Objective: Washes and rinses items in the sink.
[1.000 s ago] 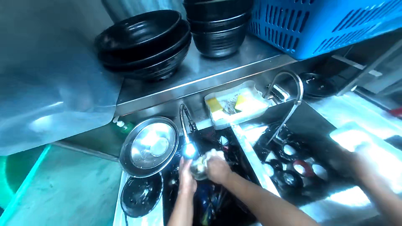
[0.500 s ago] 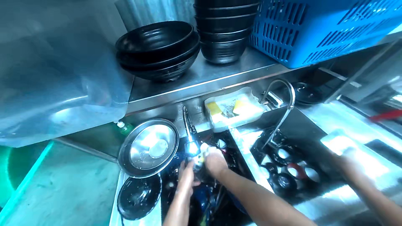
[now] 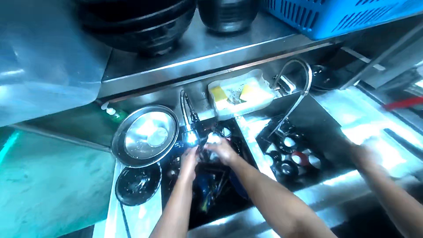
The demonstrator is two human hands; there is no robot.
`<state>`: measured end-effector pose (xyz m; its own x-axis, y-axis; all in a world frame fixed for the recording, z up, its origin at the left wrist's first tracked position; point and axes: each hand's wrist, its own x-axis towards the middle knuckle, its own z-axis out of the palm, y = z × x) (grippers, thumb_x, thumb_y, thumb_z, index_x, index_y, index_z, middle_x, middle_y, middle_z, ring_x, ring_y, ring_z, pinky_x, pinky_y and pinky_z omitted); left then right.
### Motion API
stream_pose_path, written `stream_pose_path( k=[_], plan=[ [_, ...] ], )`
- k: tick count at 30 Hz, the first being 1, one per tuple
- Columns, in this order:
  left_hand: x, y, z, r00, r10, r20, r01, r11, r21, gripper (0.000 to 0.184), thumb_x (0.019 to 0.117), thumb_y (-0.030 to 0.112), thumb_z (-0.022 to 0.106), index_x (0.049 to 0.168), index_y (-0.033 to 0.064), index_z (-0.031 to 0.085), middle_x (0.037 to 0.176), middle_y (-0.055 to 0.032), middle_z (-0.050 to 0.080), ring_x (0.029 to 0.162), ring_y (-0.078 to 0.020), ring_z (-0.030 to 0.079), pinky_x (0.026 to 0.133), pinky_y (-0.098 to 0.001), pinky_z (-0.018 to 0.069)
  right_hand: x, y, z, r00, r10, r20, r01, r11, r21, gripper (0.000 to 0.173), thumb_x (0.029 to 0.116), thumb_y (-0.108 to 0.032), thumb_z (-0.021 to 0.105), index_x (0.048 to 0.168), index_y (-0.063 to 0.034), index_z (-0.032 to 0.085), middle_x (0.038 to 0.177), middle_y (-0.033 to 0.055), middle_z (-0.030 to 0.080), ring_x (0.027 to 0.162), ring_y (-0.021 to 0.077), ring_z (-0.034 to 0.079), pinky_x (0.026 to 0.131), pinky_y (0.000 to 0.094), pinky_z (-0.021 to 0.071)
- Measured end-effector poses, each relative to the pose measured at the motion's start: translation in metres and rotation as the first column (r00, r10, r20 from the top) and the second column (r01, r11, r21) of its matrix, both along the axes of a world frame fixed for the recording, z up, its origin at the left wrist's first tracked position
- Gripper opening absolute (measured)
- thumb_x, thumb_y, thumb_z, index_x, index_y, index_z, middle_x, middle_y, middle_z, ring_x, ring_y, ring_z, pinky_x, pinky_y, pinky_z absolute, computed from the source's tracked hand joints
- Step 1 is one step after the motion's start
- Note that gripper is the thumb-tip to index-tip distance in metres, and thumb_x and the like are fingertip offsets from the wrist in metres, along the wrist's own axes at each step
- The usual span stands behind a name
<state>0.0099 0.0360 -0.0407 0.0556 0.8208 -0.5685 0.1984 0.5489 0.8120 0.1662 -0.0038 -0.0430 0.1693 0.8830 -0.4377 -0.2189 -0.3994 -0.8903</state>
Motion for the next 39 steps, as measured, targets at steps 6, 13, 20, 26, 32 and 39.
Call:
stream_pose_path(
  k=[6, 13, 20, 26, 32, 39],
  plan=[
    [-0.028, -0.049, -0.077, 0.831, -0.333, -0.445, 0.397, 0.916, 0.056, 0.049, 0.0993, 0.041, 0.064, 0.134, 0.0066, 0.065, 0.128, -0.0132, 0.068, 0.122, -0.0261, 0.065, 0.108, -0.0501, 0.0500, 0.118, -0.063, 0.035, 0.925, -0.355, 0.138, 0.347, 0.935, 0.075, 0.030, 0.0870, -0.015, 0.081, 0.112, -0.0015, 0.070, 0.093, 0.0117, 0.075, 0.079, 0.0223, 0.072, 0.071, 0.0435, 0.0621],
    [-0.013, -0.109, -0.094, 0.273, -0.535, -0.800, 0.711, 0.672, -0.207, 0.047, 0.0964, 0.051, 0.058, 0.132, 0.0223, 0.069, 0.143, -0.0048, 0.059, 0.136, -0.0273, 0.051, 0.112, -0.0531, 0.0410, 0.232, -0.125, -0.117, 0.790, -0.120, 0.601, 0.418, 0.823, -0.384, 0.041, 0.0889, -0.033, 0.080, 0.110, 0.0012, 0.071, 0.105, 0.0237, 0.071, 0.100, 0.0394, 0.069, 0.090, 0.0639, 0.0542],
    [0.042, -0.108, -0.080, 0.152, -0.574, -0.805, 0.906, 0.407, -0.119, 0.046, 0.1030, 0.044, 0.050, 0.141, 0.0216, 0.063, 0.142, -0.0027, 0.061, 0.137, -0.0234, 0.052, 0.115, -0.0470, 0.0410, 0.195, -0.137, -0.169, 0.830, 0.193, 0.523, 0.211, 0.760, -0.615, 0.042, 0.1026, -0.033, 0.061, 0.121, 0.0049, 0.067, 0.123, 0.0302, 0.066, 0.120, 0.0446, 0.063, 0.103, 0.0631, 0.0476],
    [0.092, -0.141, -0.113, -0.426, -0.718, -0.551, 0.905, -0.321, -0.281, 0.064, 0.0866, 0.007, 0.070, 0.148, 0.0188, 0.054, 0.164, -0.0113, 0.036, 0.155, -0.0372, 0.022, 0.123, -0.0681, 0.0101, 0.165, -0.150, -0.111, 0.794, -0.298, 0.529, 0.477, 0.845, -0.240, 0.031, 0.1043, -0.034, 0.059, 0.112, -0.0059, 0.069, 0.085, 0.0147, 0.069, 0.072, 0.0289, 0.067, 0.067, 0.0543, 0.0576],
    [0.068, -0.107, -0.076, -0.282, -0.738, -0.613, 0.951, -0.129, -0.283, 0.040, 0.1085, 0.032, 0.041, 0.133, 0.0085, 0.062, 0.125, -0.0223, 0.067, 0.114, -0.0444, 0.065, 0.098, -0.0652, 0.0491, 0.123, -0.183, -0.057, 0.694, -0.363, 0.622, 0.497, 0.867, -0.048, 0.026, 0.1025, -0.027, 0.062, 0.113, -0.0036, 0.069, 0.090, 0.0105, 0.070, 0.082, 0.0216, 0.069, 0.079, 0.0479, 0.0590],
    [-0.002, -0.028, -0.020, 0.803, -0.529, -0.275, 0.596, 0.731, 0.332, 0.039, 0.1066, 0.030, 0.048, 0.122, -0.0007, 0.066, 0.110, -0.0147, 0.072, 0.107, -0.0208, 0.069, 0.099, -0.0440, 0.0550, 0.039, -0.140, -0.015, 0.813, -0.384, 0.437, 0.373, 0.921, 0.113, 0.040, 0.1054, -0.028, 0.052, 0.129, 0.0020, 0.062, 0.111, 0.0144, 0.071, 0.103, 0.0185, 0.069, 0.094, 0.0402, 0.0567]
  ],
)
